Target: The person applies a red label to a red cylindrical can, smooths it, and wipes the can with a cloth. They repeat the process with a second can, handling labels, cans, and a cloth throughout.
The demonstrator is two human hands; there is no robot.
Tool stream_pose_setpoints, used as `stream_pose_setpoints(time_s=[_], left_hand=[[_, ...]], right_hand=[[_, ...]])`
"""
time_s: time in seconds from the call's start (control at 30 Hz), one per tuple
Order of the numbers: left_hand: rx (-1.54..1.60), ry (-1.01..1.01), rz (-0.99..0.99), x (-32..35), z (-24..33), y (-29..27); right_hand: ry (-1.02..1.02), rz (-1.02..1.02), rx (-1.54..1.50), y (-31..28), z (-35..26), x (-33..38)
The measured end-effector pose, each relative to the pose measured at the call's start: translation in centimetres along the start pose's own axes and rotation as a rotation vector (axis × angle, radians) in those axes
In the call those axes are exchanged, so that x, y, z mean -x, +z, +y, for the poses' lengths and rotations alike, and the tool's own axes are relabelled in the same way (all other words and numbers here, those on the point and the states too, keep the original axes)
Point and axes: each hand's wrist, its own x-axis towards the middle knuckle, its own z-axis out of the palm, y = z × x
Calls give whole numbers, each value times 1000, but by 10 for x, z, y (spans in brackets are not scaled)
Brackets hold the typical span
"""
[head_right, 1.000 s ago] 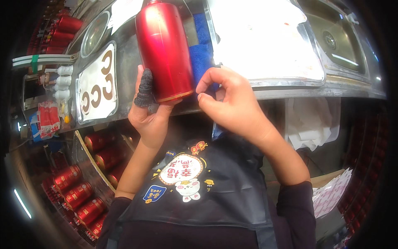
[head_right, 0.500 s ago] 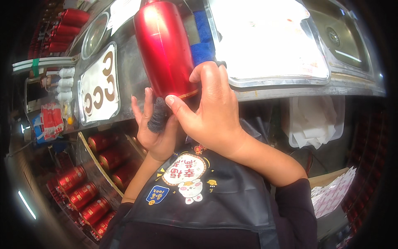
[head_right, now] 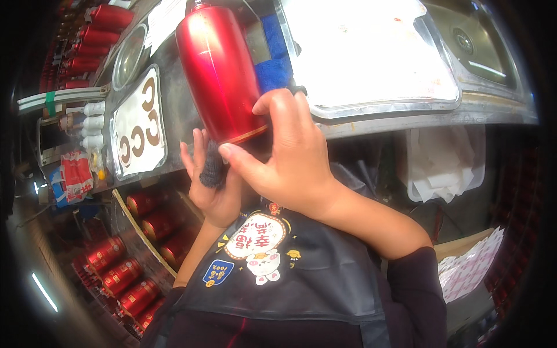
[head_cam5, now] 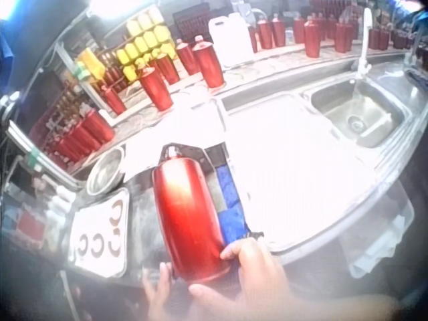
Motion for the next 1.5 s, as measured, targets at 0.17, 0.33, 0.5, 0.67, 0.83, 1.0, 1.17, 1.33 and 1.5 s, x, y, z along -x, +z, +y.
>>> stream_pose_setpoints(time_s=[0.17, 0.33, 0.5, 0.67, 0.83, 1.0, 1.17, 1.33, 1.5], left_hand=[[2, -11, 28, 1, -2, 8], [-48, 34, -4, -3, -3, 5], [-112, 32, -82, -12, 3, 1], [-194, 145, -67, -31, 10, -7], [-258, 201, -84, -50, 23, 0], [-187, 195, -91, -48, 21, 2], [19, 62, -35, -49, 2, -4], [-208, 278, -234, -70, -5, 16], [-181, 193, -98, -58, -10, 13]], right_hand=[[-72, 71, 63, 11, 3, -3], [59, -20, 29, 6, -1, -1], [81, -33, -93, 5, 0, -2], [54, -71, -135, 4, 13, 0], [207, -127, -406, -7, 25, 3], [8, 11, -30, -22, 22, 9], [-520, -247, 154, -11, 10, 16], [-253, -79, 19, -5, 14, 24], [-56, -131, -91, -9, 23, 37]])
